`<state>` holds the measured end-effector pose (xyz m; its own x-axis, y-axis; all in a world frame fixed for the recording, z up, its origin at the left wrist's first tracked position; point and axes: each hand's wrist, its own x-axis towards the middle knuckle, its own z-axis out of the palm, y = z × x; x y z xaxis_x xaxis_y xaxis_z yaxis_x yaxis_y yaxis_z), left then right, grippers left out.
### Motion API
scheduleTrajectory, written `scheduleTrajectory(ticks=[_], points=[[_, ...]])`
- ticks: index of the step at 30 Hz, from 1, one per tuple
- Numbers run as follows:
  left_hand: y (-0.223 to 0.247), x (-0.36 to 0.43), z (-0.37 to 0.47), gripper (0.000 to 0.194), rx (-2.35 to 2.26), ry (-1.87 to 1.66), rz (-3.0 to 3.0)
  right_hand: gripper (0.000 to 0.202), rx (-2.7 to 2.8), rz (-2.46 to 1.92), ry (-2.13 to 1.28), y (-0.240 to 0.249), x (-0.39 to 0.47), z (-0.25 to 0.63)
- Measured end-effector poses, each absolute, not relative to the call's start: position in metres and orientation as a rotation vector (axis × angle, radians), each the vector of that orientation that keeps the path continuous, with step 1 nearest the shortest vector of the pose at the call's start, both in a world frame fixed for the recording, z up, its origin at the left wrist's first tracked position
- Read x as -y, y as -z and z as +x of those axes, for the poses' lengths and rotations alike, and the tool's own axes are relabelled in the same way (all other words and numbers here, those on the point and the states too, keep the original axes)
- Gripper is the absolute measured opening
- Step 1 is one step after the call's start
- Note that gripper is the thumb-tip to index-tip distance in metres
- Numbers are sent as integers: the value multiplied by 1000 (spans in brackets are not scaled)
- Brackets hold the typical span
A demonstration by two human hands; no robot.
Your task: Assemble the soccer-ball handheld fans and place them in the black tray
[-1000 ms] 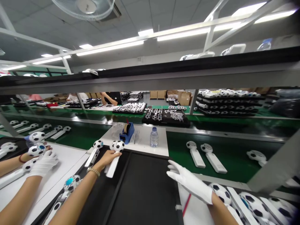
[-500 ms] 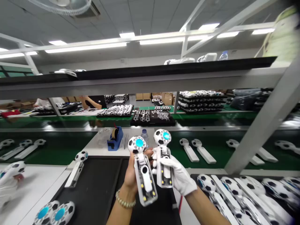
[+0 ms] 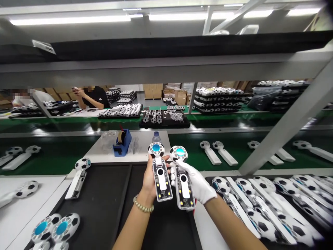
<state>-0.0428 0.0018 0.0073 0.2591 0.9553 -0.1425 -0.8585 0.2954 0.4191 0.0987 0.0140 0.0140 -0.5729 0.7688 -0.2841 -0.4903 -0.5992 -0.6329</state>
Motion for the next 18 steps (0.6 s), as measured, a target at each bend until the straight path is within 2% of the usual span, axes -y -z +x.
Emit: scheduleTrajectory(ticks=[4,6,8,10,12,14,16,18], points=[[-2,-2,-39,50,-531,-1286,436,26,641,-702,-2186,-20,-12,102],[-2,1,-40,38,-667,-1338,645,23,844,-717,-2051,-23,-11,104],[-4,4,-43,27,-746,-1385,808,32,1164,-770,-1785,-23,-10,107],[-9,8,-46,34,-767,-1411,970,40,1451,-838,-1477,-19,-11,111],[-14,11,-49,38,-817,-1435,1157,36,1566,-929,-1305,-13,-20,114],[-15,11,-51,28,-863,-1489,1175,29,1550,-1038,-1326,-7,-37,118],[-14,9,-52,17,-835,-1549,952,30,1501,-1168,-1408,-3,-63,122],[-12,6,-55,14,-763,-1538,677,32,1532,-1290,-1427,2,-93,126]])
